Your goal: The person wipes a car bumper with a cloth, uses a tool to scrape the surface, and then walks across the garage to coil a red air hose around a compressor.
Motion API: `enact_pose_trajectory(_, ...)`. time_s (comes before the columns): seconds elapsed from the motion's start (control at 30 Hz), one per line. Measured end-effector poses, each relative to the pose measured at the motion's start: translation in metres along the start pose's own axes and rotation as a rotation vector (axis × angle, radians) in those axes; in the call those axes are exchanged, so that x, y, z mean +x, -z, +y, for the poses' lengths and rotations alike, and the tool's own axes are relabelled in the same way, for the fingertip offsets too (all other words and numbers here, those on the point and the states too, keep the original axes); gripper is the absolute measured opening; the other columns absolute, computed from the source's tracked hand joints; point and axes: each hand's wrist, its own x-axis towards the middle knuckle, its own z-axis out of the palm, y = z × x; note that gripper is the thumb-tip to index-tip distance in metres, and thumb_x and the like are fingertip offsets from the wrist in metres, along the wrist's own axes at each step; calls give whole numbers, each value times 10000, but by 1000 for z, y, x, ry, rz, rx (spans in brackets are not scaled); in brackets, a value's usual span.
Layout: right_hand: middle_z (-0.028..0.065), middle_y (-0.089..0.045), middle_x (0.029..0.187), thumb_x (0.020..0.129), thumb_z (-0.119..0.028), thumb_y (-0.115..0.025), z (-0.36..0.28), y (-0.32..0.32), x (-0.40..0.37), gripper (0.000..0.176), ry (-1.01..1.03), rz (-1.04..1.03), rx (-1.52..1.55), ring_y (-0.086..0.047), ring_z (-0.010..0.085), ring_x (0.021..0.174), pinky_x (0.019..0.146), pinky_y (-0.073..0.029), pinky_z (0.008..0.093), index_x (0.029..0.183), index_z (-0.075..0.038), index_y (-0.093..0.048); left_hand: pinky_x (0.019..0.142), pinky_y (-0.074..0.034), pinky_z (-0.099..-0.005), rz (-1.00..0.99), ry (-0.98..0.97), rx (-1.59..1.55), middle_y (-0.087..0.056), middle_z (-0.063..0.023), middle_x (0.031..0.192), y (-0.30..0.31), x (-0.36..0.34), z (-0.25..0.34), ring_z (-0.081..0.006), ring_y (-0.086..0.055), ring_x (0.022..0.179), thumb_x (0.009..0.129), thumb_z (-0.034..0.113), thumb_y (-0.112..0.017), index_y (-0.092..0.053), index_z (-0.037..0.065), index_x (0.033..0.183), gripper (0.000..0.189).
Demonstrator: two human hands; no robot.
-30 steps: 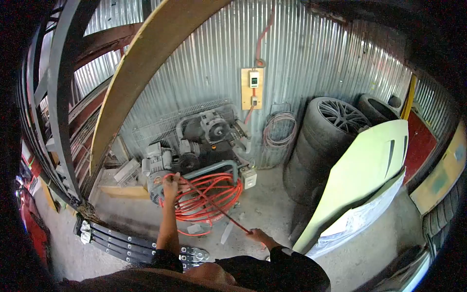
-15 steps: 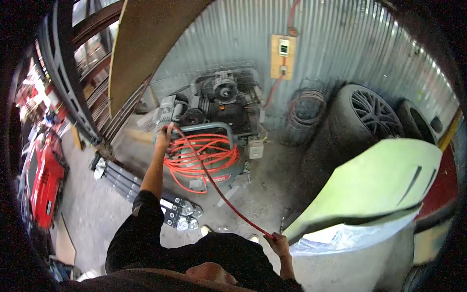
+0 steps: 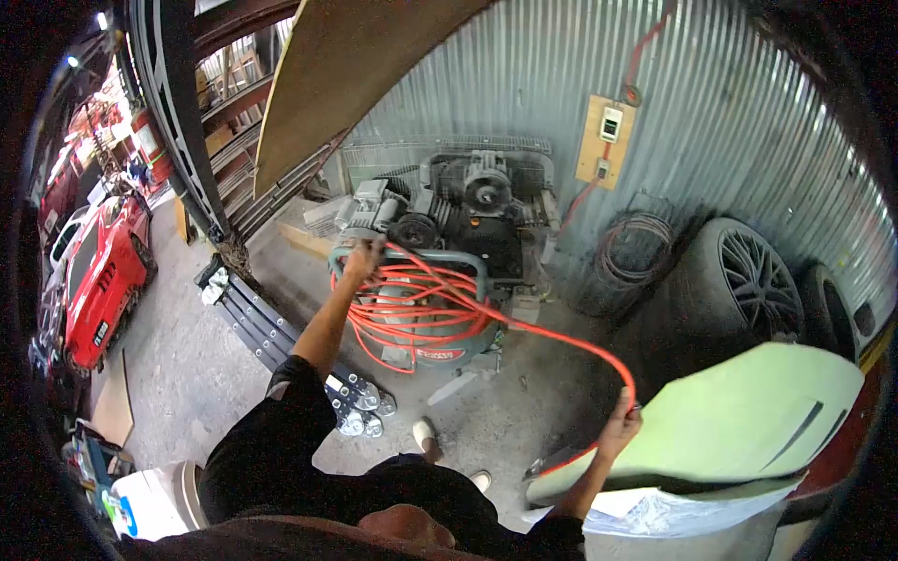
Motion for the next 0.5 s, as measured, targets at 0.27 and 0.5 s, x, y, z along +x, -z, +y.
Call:
enact_pose_trajectory(0.27, -73, -309, 464, 913, -530, -617, 10, -59, 103, 579, 9, 26, -126, -256, 46, 369, 356, -168, 265, 539, -167, -365, 356, -509, -338, -384, -191, 59, -603, -185, 524, 5, 21, 3, -238, -624, 411, 953, 485, -534, -561, -127, 859, 621)
enact_pose_trajectory(0.5, 110, -386, 523, 891, -584, -601, 85, -139, 115, 746, 121, -220, -552, -385, 191, 560, 539, -375, 429, 610, 103, -522, 382, -466, -283, -390, -268, -245, -601, -98, 560, 21, 2, -18, -152, -584, 422, 980, 306, -551, -425, -6, 1378, 520)
